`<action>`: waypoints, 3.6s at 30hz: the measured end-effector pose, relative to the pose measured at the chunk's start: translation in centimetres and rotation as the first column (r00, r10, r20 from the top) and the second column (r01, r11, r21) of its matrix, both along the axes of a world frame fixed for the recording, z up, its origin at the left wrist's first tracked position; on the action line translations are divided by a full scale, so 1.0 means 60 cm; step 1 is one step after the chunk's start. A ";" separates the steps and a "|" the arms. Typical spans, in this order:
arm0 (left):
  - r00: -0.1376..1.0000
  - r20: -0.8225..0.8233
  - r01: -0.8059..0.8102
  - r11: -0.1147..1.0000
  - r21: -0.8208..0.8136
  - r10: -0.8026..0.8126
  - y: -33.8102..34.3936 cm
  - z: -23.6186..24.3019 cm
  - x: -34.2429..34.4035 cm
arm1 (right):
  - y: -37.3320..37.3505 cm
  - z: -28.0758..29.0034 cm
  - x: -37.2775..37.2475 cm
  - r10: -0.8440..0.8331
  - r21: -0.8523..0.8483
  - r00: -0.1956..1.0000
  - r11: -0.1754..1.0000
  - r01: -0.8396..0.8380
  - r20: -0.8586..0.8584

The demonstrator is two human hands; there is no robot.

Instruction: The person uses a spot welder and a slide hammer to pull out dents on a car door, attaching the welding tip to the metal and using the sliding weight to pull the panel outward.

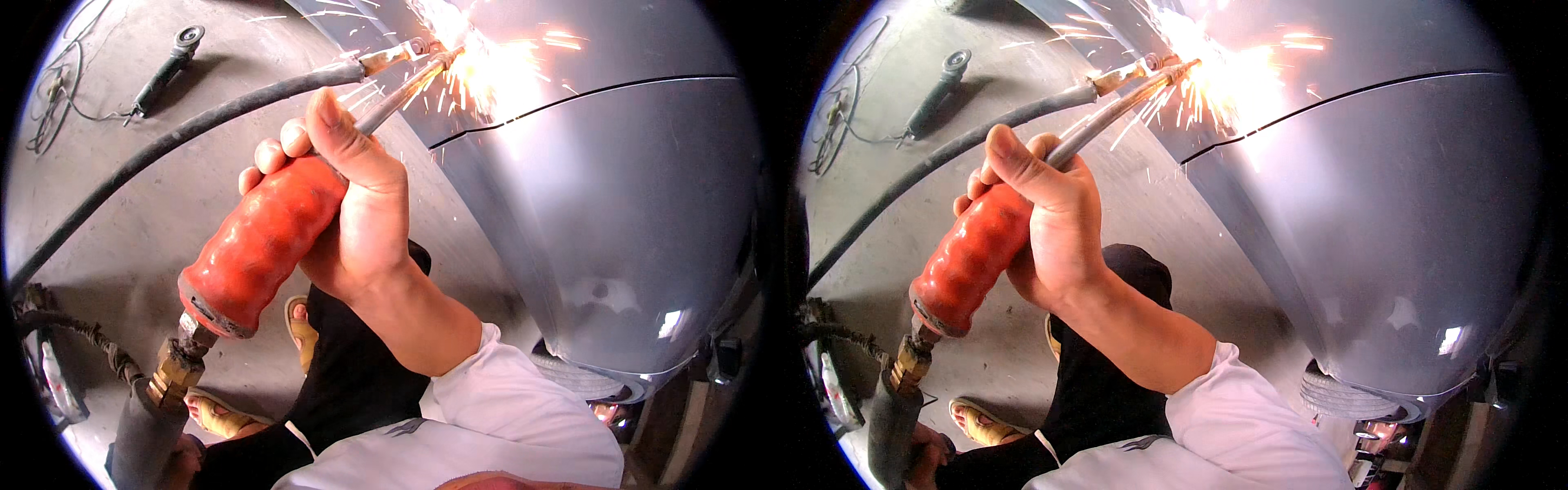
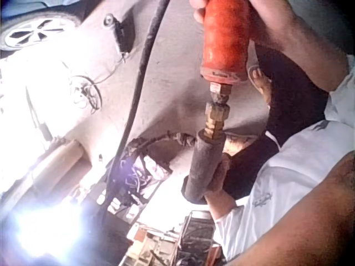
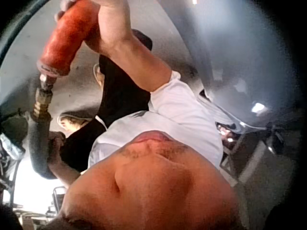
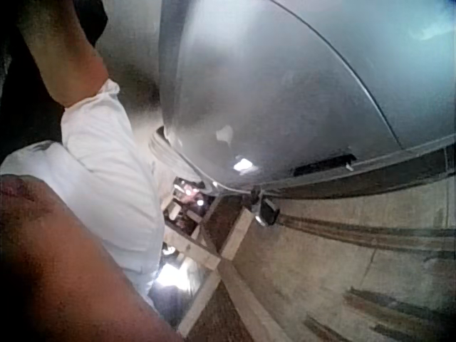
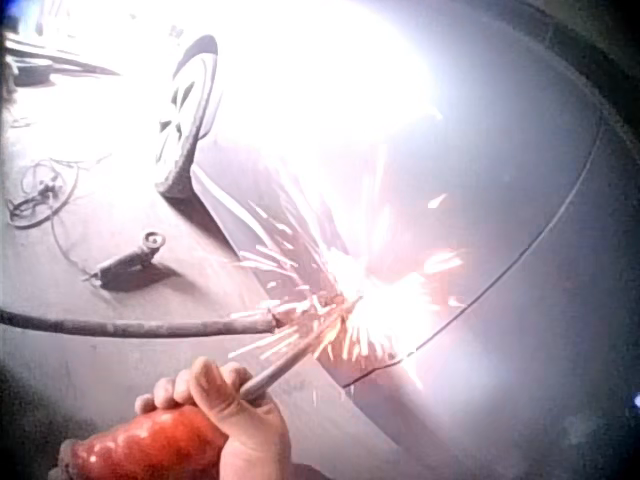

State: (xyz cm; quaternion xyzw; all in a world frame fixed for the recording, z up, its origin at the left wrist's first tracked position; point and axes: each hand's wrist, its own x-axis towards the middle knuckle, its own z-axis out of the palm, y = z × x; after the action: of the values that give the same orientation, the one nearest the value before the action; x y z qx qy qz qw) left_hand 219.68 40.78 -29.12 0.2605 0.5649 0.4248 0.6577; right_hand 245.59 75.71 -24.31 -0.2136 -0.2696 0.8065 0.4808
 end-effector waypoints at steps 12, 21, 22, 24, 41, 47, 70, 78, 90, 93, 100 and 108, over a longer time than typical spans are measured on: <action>0.911 -0.412 0.115 0.968 0.224 -0.013 0.058 0.033 0.015 | -0.020 -0.006 -0.019 -0.065 -0.050 0.998 0.997 0.065 -0.005; 0.671 -0.706 0.157 0.888 0.433 0.225 0.093 0.065 0.020 | -0.008 -0.008 -0.002 -0.029 -0.015 0.998 0.999 0.029 -0.062; 0.742 -0.642 0.098 0.915 0.391 0.194 0.080 0.053 0.020 | -0.009 -0.009 -0.005 -0.037 -0.011 0.998 0.999 0.037 -0.056; 0.864 -0.477 -0.023 0.959 0.281 0.160 0.054 0.028 0.017 | -0.009 -0.009 -0.006 -0.026 0.025 0.998 0.999 0.027 -0.059; 0.712 0.238 -0.511 0.721 -0.468 0.660 -0.066 -0.105 0.007 | 0.014 0.010 0.003 -0.138 0.037 0.990 0.990 0.137 0.013; 0.842 0.138 -0.453 0.822 -0.345 0.522 -0.038 -0.067 0.014 | 0.021 0.011 0.008 -0.136 0.029 0.990 0.990 0.137 -0.024; 0.995 0.000 0.093 0.964 0.249 -0.096 0.051 0.026 -0.002 | 0.008 -0.007 0.000 -0.058 0.001 0.997 0.998 0.059 -0.057; 0.998 0.058 0.024 0.978 0.208 -0.037 0.006 -0.004 -0.011 | 0.019 -0.010 -0.004 -0.039 0.059 0.998 0.997 0.041 -0.040; 0.990 0.133 0.037 0.995 0.087 -0.048 0.006 0.007 0.003 | 0.028 0.017 0.003 -0.108 0.017 0.993 0.994 0.107 0.043; 0.987 0.159 0.026 0.997 0.074 -0.038 0.002 0.011 0.005 | 0.019 0.024 -0.005 -0.206 -0.002 0.977 0.978 0.207 0.053; 0.999 0.023 0.045 0.998 0.036 -0.046 0.005 0.004 0.001 | -0.015 -0.001 -0.014 -0.064 -0.004 0.997 0.998 0.064 -0.032; 0.999 -0.034 0.040 0.997 0.069 -0.038 0.023 0.010 0.008 | -0.002 0.006 -0.003 -0.037 0.000 0.999 0.999 0.037 0.005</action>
State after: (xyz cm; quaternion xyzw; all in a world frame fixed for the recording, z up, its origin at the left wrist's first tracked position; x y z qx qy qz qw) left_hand 220.17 42.13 -28.51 0.3012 0.5554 0.4269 0.6470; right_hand 245.40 75.61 -23.93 -0.2207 -0.2667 0.7969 0.4951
